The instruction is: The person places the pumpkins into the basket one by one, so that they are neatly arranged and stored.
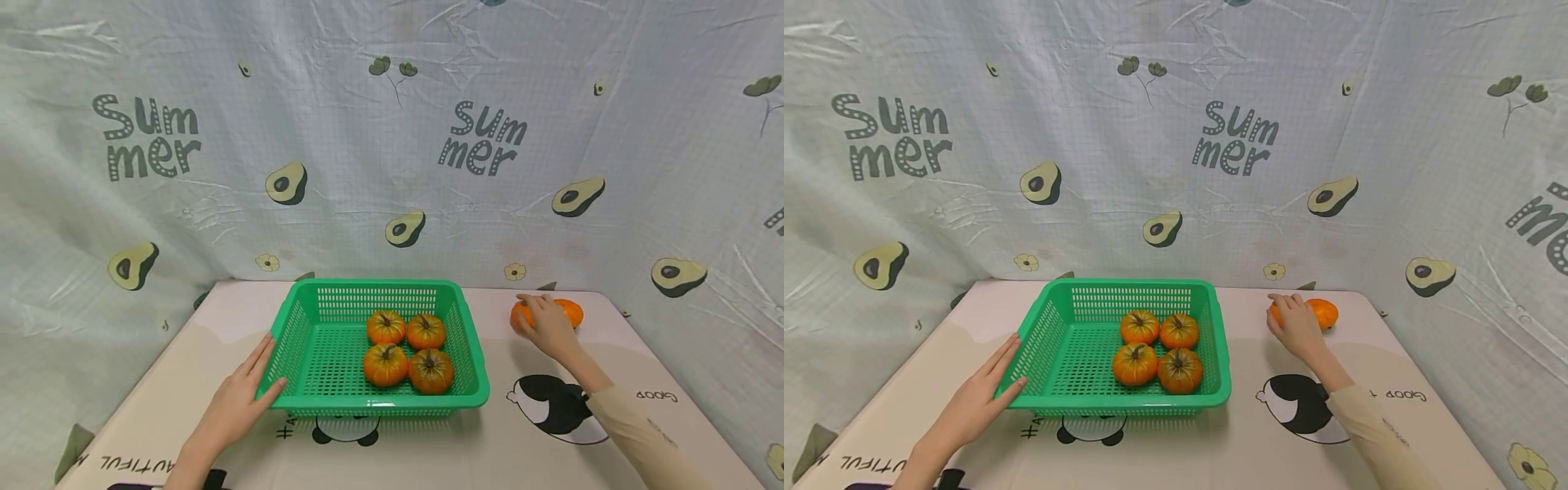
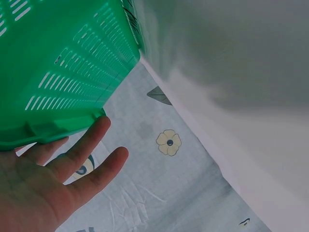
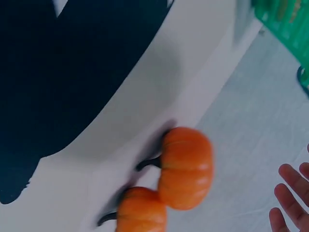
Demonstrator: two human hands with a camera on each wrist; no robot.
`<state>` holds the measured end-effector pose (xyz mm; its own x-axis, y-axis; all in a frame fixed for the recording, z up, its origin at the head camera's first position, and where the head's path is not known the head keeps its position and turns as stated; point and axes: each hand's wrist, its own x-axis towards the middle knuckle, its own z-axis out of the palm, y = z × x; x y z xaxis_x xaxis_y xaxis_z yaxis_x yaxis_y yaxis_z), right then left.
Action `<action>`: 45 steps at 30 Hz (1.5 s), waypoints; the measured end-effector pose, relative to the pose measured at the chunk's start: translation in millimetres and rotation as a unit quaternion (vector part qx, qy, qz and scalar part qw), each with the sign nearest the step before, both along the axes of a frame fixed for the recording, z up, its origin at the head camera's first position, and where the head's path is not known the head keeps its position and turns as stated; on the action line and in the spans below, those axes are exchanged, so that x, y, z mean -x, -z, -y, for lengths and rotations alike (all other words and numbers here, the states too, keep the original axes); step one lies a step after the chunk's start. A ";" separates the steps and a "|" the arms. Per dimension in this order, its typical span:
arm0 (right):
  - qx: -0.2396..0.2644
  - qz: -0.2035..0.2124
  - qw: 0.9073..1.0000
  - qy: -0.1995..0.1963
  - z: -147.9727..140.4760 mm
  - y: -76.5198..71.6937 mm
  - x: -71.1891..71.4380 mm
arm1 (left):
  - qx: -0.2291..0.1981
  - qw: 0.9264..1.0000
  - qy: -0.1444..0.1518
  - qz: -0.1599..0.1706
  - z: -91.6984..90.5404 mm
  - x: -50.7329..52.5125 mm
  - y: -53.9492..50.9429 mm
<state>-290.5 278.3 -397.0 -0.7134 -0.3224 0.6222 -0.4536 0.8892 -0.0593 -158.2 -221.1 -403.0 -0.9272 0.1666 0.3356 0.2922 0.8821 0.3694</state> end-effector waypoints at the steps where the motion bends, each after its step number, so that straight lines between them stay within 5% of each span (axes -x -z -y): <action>1: 0.002 0.005 1.000 0.010 -3.8 1.4 2.6 | 0.000 1.000 0.000 0.001 0.0 0.1 0.0; 9: 0.007 0.043 0.996 0.075 -27.1 9.6 24.4 | -0.007 1.000 0.004 -0.009 0.3 -0.1 1.5; 20: 0.048 0.119 0.979 0.158 -41.3 10.2 46.8 | -0.014 1.000 0.008 -0.009 0.9 -0.3 3.2; 32: -0.004 0.205 0.961 0.184 -44.6 23.7 59.7 | -0.018 1.000 0.005 -0.008 1.1 -0.1 3.8; 37: -0.019 0.204 0.963 0.177 -44.3 26.6 58.2 | -0.017 1.000 0.007 -0.008 1.3 0.2 4.8; 45: -0.048 0.139 0.981 0.123 -45.5 30.0 48.0 | -0.017 1.000 0.011 -0.008 1.2 0.6 3.9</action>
